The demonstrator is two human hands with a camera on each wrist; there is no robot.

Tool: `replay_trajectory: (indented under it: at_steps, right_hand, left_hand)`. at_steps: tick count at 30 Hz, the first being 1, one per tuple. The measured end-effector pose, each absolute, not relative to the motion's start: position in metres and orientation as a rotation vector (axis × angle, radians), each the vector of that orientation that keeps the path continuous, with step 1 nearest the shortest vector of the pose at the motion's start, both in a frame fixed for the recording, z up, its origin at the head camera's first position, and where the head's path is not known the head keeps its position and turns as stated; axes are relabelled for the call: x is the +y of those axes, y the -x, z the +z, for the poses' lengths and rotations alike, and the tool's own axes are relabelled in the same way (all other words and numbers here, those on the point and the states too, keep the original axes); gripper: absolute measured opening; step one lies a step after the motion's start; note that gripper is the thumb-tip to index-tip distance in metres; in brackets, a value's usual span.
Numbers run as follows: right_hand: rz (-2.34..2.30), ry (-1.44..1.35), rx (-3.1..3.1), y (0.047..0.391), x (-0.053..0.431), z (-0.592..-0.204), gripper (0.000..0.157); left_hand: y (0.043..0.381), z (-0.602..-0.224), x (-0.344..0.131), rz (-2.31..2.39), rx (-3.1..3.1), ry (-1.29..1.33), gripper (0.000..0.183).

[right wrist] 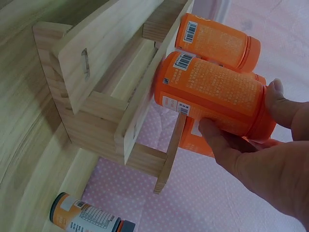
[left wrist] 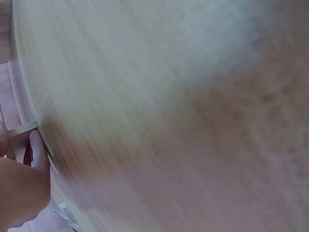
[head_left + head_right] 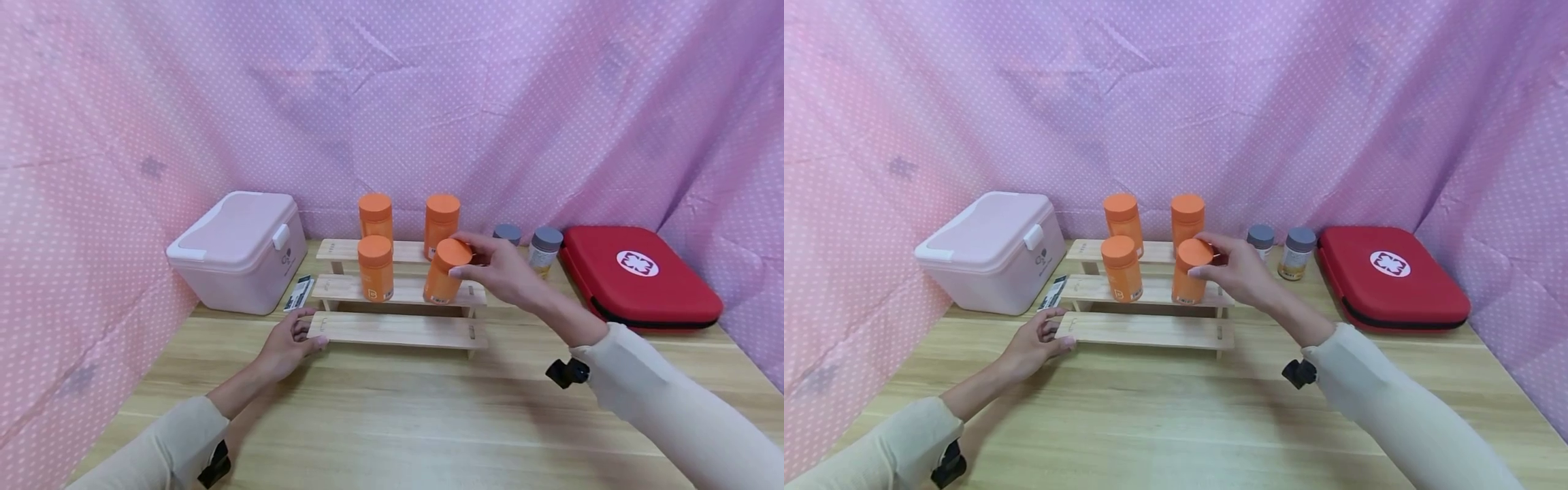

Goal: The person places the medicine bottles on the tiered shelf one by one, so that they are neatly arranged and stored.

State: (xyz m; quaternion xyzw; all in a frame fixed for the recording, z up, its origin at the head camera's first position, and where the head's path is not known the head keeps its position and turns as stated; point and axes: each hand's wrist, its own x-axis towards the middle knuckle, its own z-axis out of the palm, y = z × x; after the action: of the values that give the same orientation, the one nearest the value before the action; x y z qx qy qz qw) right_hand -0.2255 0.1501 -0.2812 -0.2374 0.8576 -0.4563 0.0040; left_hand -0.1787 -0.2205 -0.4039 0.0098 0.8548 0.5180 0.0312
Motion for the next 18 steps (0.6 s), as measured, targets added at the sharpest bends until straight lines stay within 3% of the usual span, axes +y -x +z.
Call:
replay_trajectory:
  at_steps: [18]
  right_hand:
    - [-1.249,0.714,2.912,0.228,0.136,-0.283,0.051]
  left_hand:
    - [0.179,-0.404,-0.22,1.592,2.62,-0.014,0.06]
